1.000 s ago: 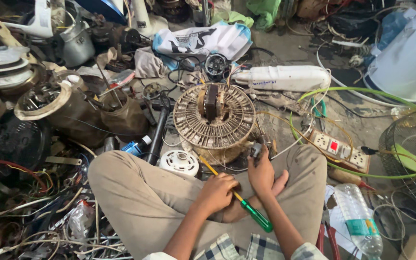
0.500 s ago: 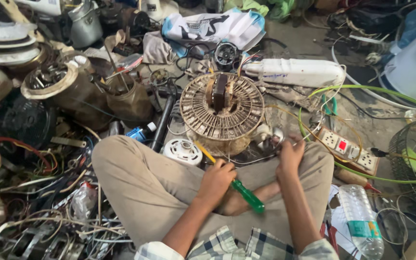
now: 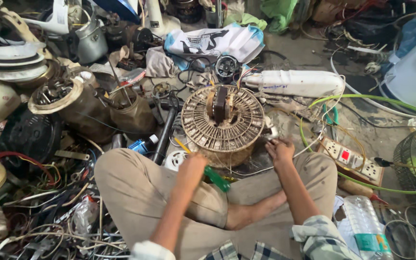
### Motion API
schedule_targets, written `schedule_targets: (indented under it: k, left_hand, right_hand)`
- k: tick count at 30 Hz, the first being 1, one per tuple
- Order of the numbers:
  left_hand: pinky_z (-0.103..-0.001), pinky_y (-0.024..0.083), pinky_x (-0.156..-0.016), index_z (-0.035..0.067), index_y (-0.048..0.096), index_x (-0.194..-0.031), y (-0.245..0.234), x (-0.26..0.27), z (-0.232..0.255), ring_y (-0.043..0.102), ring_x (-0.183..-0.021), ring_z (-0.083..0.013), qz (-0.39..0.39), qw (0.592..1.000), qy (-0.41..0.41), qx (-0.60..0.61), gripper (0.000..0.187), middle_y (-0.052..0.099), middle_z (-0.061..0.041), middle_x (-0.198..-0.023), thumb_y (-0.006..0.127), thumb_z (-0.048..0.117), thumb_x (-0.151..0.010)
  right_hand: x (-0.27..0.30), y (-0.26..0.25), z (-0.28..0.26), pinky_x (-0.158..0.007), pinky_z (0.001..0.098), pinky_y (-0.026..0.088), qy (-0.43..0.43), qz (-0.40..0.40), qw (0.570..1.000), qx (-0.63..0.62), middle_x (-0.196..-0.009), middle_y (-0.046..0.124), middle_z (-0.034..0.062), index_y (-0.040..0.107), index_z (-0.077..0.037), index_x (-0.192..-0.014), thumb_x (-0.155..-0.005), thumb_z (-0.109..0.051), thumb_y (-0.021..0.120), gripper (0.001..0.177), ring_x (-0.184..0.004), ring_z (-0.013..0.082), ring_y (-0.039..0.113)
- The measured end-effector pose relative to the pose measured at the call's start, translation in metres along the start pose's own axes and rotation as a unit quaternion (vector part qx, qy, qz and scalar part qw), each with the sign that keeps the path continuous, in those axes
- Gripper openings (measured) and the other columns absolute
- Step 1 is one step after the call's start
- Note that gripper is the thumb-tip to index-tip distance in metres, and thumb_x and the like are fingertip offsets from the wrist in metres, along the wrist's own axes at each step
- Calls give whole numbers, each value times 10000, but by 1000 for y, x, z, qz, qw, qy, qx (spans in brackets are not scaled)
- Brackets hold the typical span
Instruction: The person sits on the floor and repairs an electrical motor using a screwdriver and pliers. They disassemble the motor housing, inspect the internal components, and manipulate the wiring before reassembling the parts.
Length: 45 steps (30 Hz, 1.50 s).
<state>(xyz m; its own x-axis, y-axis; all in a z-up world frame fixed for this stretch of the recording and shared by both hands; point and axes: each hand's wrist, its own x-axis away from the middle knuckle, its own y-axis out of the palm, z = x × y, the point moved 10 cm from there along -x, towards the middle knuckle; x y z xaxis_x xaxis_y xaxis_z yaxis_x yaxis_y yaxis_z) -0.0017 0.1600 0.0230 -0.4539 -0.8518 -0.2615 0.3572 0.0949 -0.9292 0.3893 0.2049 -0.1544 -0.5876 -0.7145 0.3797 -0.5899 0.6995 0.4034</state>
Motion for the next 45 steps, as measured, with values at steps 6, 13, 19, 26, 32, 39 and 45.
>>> schedule_targets:
  k: [6,13,19,26,32,39,45]
  left_hand:
    - [-451,568,-831,105,751,-854,-14,-26,-50,695,-972,-351,-126,991,37,11,168,709,-159,-967,609,25,-814]
    - [-439,538,-885,96,755,-899,-35,-21,-60,666,-1025,-325,-63,997,-34,41,152,708,-115,-1017,660,39,-794]
    - [-486,476,-957,62,728,-1116,-78,-20,-49,548,-1186,-364,87,996,-11,-4,373,585,-153,-1315,708,67,-744]
    - [-524,441,-980,48,709,-1145,-101,-16,-52,498,-1272,-357,148,987,-68,16,345,547,-127,-1359,704,94,-803]
    - [-507,439,-1013,60,702,-1158,-97,-17,-61,477,-1314,-353,146,984,-98,10,321,507,-137,-1406,703,122,-843]
    - [-417,545,-903,98,758,-1070,6,-22,-136,715,-1021,-321,-44,938,-236,252,256,767,-142,-1061,679,163,-836]
    - [-386,549,-890,125,736,-1003,39,-22,-110,724,-1027,-275,-190,950,-155,193,443,770,-86,-1049,883,266,-610]
  right_hand:
    - [-1,3,1,-592,301,556,-104,-60,980,160,-999,710,131,530,-56,-1198,-968,-1,514,237,-810,224,729]
    - [28,6,-7,-648,274,542,-195,-77,950,230,-978,694,96,585,-54,-1164,-957,-23,557,211,-795,151,690]
    - [75,27,-33,-751,332,544,-365,-57,855,363,-936,693,125,677,-24,-1080,-914,-57,668,169,-828,204,677]
    - [92,35,-40,-780,356,558,-383,-46,824,416,-958,677,139,714,-12,-1031,-893,-71,679,154,-808,230,686]
    - [81,34,-31,-736,331,555,-363,-71,839,399,-884,727,110,696,2,-1031,-906,-78,671,151,-772,188,689]
    - [83,40,-23,-715,310,537,-338,-117,841,407,-858,720,92,693,5,-1037,-941,-90,649,142,-758,151,667]
    - [97,44,-29,-750,353,551,-361,-96,814,446,-881,729,136,712,-17,-1051,-928,-124,670,168,-778,229,692]
